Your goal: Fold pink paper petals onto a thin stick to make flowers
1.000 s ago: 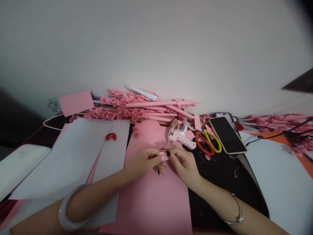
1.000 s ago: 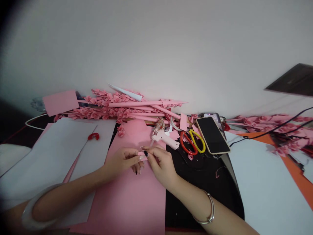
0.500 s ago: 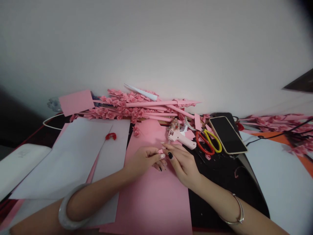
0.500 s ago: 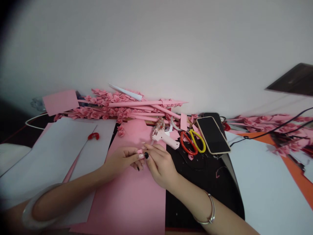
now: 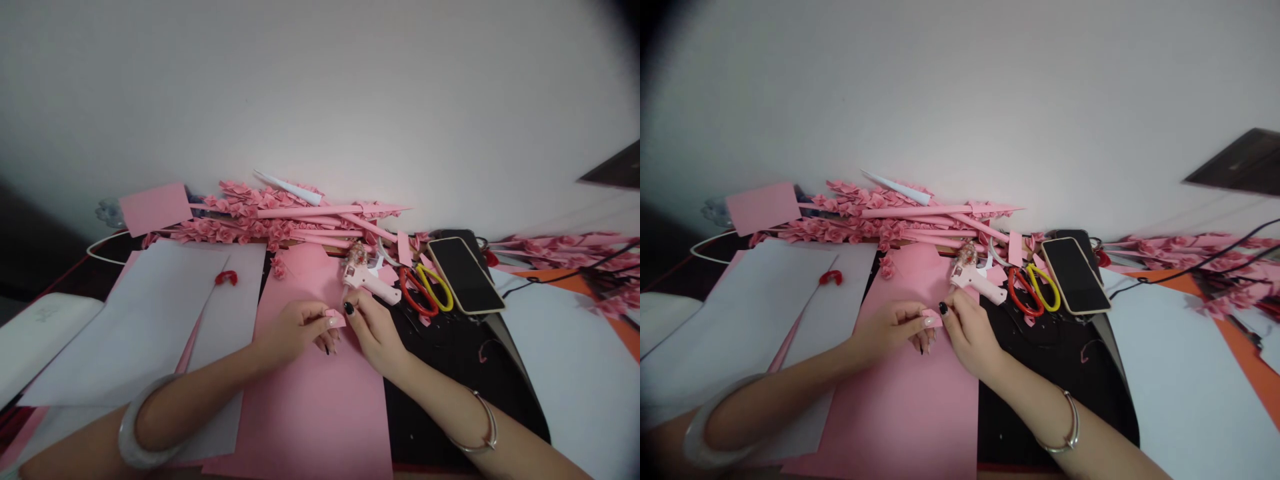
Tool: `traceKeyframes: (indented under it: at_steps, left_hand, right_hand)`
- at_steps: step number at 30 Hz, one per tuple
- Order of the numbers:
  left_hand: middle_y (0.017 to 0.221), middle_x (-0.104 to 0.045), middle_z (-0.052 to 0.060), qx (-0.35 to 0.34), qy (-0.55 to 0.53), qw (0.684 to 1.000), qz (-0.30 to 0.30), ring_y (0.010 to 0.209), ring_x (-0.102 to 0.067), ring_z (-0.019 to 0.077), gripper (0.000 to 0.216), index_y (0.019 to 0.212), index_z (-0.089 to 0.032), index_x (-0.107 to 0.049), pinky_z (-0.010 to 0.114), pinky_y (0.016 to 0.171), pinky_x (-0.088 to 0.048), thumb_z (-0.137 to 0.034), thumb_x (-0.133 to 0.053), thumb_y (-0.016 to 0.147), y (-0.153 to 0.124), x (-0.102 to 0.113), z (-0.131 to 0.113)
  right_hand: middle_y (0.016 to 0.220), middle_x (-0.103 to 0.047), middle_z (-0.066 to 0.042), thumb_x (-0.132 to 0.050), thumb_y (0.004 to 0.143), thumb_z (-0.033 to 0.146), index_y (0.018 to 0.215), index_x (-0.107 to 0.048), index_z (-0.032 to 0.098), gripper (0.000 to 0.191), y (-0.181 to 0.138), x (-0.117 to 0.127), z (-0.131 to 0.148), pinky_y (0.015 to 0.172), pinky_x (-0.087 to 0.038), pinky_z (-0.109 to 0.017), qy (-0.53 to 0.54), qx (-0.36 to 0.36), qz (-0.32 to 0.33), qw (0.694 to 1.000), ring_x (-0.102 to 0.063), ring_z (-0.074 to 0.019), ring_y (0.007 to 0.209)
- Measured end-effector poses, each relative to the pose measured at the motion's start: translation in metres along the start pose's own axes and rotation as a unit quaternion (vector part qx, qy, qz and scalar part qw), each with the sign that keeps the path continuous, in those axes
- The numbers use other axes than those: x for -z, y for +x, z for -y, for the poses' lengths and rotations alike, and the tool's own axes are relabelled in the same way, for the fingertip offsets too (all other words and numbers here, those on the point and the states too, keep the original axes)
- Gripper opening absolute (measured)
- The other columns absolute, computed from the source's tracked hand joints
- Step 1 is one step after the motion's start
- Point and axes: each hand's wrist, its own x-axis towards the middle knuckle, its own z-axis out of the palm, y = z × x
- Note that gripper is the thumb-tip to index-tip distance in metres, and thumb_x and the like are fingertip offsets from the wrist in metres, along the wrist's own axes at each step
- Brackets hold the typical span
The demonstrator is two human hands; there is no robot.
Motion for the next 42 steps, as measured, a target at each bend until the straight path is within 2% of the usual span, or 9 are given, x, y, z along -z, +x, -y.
traceKeyframes:
  at_steps: [5,12,15,18,21,27,30,36,42]
  left_hand:
    - [0.059,-0.061,-0.001,0.007,0.017,0.999,0.031,0.050,-0.061,0.0104,0.024,0.068,-0.013,-0.055,0.022,0.052,-0.048,-0.030,-0.052,0.085,-0.001,-0.001,0.002]
    - [0.050,-0.057,-0.003,0.028,0.095,0.995,0.033,0.045,-0.055,0.0095,0.020,0.070,-0.014,-0.057,0.020,0.046,-0.042,-0.026,-0.050,0.084,-0.003,-0.001,0.004]
    - [0.053,-0.058,-0.003,0.006,0.102,0.995,0.011,0.048,-0.054,0.0093,0.017,0.068,-0.015,-0.057,0.021,0.049,-0.044,-0.023,-0.052,0.082,-0.003,0.000,0.003]
    - [0.059,-0.059,-0.002,-0.022,0.096,0.995,-0.023,0.053,-0.055,0.0099,0.005,0.077,-0.015,-0.060,0.021,0.051,-0.045,-0.019,-0.057,0.078,-0.002,0.001,0.004]
    - [0.063,-0.061,-0.001,-0.044,0.080,0.995,-0.039,0.058,-0.057,0.0105,0.008,0.083,-0.014,-0.062,0.022,0.057,-0.047,-0.015,-0.058,0.076,0.000,0.002,0.005]
    - [0.074,-0.065,0.002,-0.066,0.016,0.993,-0.101,0.070,-0.062,0.0128,0.013,0.084,-0.014,-0.061,0.025,0.067,-0.051,-0.026,-0.061,0.081,0.002,0.002,0.005]
    - [0.077,-0.066,0.002,-0.066,-0.008,0.991,-0.118,0.073,-0.064,0.0137,0.015,0.083,-0.015,-0.057,0.026,0.069,-0.052,-0.028,-0.064,0.079,0.003,0.003,0.006]
    - [0.077,-0.066,0.001,-0.080,-0.002,0.988,-0.133,0.074,-0.066,0.0146,0.016,0.082,-0.017,-0.053,0.027,0.069,-0.053,-0.026,-0.065,0.077,0.004,0.004,0.010]
    - [0.084,-0.064,0.002,-0.085,0.016,0.991,-0.101,0.083,-0.066,0.0163,0.011,0.088,-0.016,-0.056,0.029,0.076,-0.053,-0.024,-0.060,0.081,0.000,0.004,0.007]
  right_hand:
    - [0.064,-0.043,0.001,-0.035,0.094,0.021,0.068,-0.039,0.020,0.026,0.002,0.000,-0.001,0.058,-0.033,-0.026,-0.007,0.029,0.081,0.996,-0.042,-0.0132,0.060]
    - [0.060,-0.039,0.002,-0.036,0.090,0.014,0.064,-0.035,0.020,0.026,0.004,0.002,-0.002,0.056,-0.030,-0.025,-0.035,0.037,0.128,0.990,-0.039,-0.0124,0.057]
    - [0.060,-0.038,0.003,-0.037,0.089,0.014,0.064,-0.034,0.020,0.027,0.003,0.002,-0.003,0.055,-0.029,-0.024,-0.052,0.047,0.115,0.991,-0.038,-0.0122,0.057]
    - [0.060,-0.039,0.003,-0.040,0.089,0.015,0.064,-0.037,0.019,0.025,0.002,0.002,-0.006,0.055,-0.028,-0.024,-0.056,0.057,0.096,0.992,-0.039,-0.0118,0.057]
    - [0.060,-0.041,0.003,-0.044,0.089,0.016,0.066,-0.041,0.019,0.023,0.002,0.001,-0.008,0.054,-0.029,-0.023,-0.049,0.039,0.073,0.995,-0.040,-0.0111,0.055]
    - [0.065,-0.047,0.002,-0.043,0.089,0.016,0.080,-0.048,0.018,0.011,0.001,0.001,-0.009,0.054,-0.033,-0.022,0.000,-0.027,-0.003,1.000,-0.043,-0.0109,0.056]
    - [0.065,-0.046,0.003,-0.044,0.088,0.015,0.082,-0.047,0.019,0.008,-0.001,0.001,-0.009,0.053,-0.034,-0.022,0.023,-0.027,-0.002,0.999,-0.042,-0.0106,0.055]
    - [0.067,-0.052,0.001,-0.048,0.087,0.016,0.086,-0.052,0.019,0.005,0.001,-0.001,-0.008,0.054,-0.037,-0.023,0.026,-0.038,0.012,0.999,-0.048,-0.0119,0.057]
    - [0.066,-0.053,0.001,-0.048,0.086,0.016,0.082,-0.052,0.018,0.006,0.003,-0.001,-0.008,0.053,-0.038,-0.023,0.033,-0.047,0.008,0.998,-0.049,-0.0116,0.056]
